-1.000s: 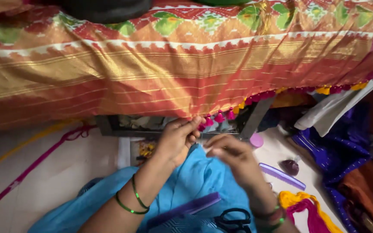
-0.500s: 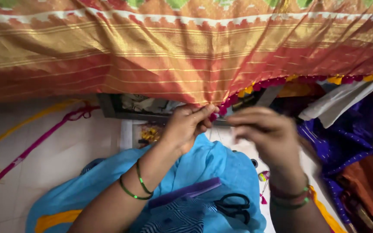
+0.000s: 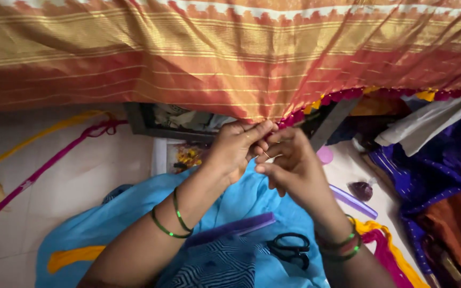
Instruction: The person is seen attaching decorative tassels and ribbons to a fabric garment, likely a saree.
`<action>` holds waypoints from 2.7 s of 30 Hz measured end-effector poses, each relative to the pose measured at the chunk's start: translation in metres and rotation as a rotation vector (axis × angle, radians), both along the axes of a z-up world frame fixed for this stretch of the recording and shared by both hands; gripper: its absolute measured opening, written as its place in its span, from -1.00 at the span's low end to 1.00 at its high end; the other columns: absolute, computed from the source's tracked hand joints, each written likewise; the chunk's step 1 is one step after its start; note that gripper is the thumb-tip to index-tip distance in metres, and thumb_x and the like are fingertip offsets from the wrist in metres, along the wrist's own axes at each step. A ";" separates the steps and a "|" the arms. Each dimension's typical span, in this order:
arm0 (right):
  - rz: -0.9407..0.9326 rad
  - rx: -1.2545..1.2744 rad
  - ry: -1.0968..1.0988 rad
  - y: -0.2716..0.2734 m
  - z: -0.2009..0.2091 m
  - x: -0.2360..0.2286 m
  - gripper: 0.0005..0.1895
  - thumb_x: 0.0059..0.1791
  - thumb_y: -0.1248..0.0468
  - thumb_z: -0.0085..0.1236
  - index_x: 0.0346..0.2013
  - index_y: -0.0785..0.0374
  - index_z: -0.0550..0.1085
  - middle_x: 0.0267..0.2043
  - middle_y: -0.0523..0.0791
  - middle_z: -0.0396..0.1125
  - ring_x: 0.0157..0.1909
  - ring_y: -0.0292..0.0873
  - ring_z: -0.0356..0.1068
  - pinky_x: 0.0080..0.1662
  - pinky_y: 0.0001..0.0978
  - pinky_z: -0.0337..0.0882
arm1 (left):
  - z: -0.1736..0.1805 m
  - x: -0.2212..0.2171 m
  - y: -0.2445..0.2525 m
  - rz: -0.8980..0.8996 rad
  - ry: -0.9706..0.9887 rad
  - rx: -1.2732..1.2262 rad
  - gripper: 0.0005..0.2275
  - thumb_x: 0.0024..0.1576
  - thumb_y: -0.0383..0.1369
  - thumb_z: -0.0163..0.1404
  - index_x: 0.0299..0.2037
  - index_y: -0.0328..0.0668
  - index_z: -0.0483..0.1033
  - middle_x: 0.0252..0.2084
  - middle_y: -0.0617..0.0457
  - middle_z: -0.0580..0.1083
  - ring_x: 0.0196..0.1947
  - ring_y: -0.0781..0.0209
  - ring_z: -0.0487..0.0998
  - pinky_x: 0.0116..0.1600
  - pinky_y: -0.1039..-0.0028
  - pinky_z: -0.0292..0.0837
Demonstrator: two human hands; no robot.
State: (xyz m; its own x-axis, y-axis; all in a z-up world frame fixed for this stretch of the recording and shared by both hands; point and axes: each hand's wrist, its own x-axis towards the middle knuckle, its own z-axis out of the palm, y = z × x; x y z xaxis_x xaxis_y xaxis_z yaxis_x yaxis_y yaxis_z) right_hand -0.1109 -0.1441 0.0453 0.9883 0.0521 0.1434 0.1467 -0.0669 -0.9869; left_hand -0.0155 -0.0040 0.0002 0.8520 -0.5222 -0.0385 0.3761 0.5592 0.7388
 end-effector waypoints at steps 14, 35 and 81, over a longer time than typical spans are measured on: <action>-0.230 -0.656 -0.458 -0.012 0.023 -0.006 -0.88 -0.06 0.45 0.24 -0.24 0.31 0.58 -0.29 -0.10 0.45 -0.26 -0.22 0.46 -0.21 -0.42 0.42 | -0.003 0.006 0.009 0.024 -0.065 0.030 -0.83 0.21 -0.31 0.14 -0.18 -0.27 0.65 -0.48 0.09 0.51 -0.53 0.42 0.44 -0.40 0.63 0.31; 0.296 -1.602 -1.032 0.006 0.145 0.055 -0.72 -0.29 0.37 0.22 -0.29 0.19 0.57 -0.28 -0.16 0.39 -0.16 -0.03 0.39 -0.17 -0.17 0.39 | -0.027 0.030 0.003 0.018 -0.544 0.182 -0.78 0.25 -0.37 0.11 0.00 -0.39 0.58 -0.12 0.02 0.61 -0.09 0.30 0.59 0.08 0.49 0.51; 0.308 -1.531 -0.792 0.039 0.117 0.089 -0.90 -0.15 0.29 0.20 -0.37 0.22 0.50 -0.31 -0.06 0.38 -0.35 0.03 0.47 -0.38 -0.12 0.43 | 0.031 -0.016 0.038 0.862 -1.028 0.745 -0.95 0.06 -0.44 0.20 -0.30 -0.12 0.62 -0.34 0.02 0.56 -0.23 0.03 0.54 -0.12 0.19 0.39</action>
State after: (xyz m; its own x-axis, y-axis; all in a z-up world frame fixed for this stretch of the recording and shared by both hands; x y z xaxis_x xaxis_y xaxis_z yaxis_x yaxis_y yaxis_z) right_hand -0.0222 -0.1047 0.1622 0.6391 0.7451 0.1906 0.7045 -0.6666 0.2435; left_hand -0.0310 0.0343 0.0313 0.6969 -0.0005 0.7172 -0.6904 -0.2712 0.6707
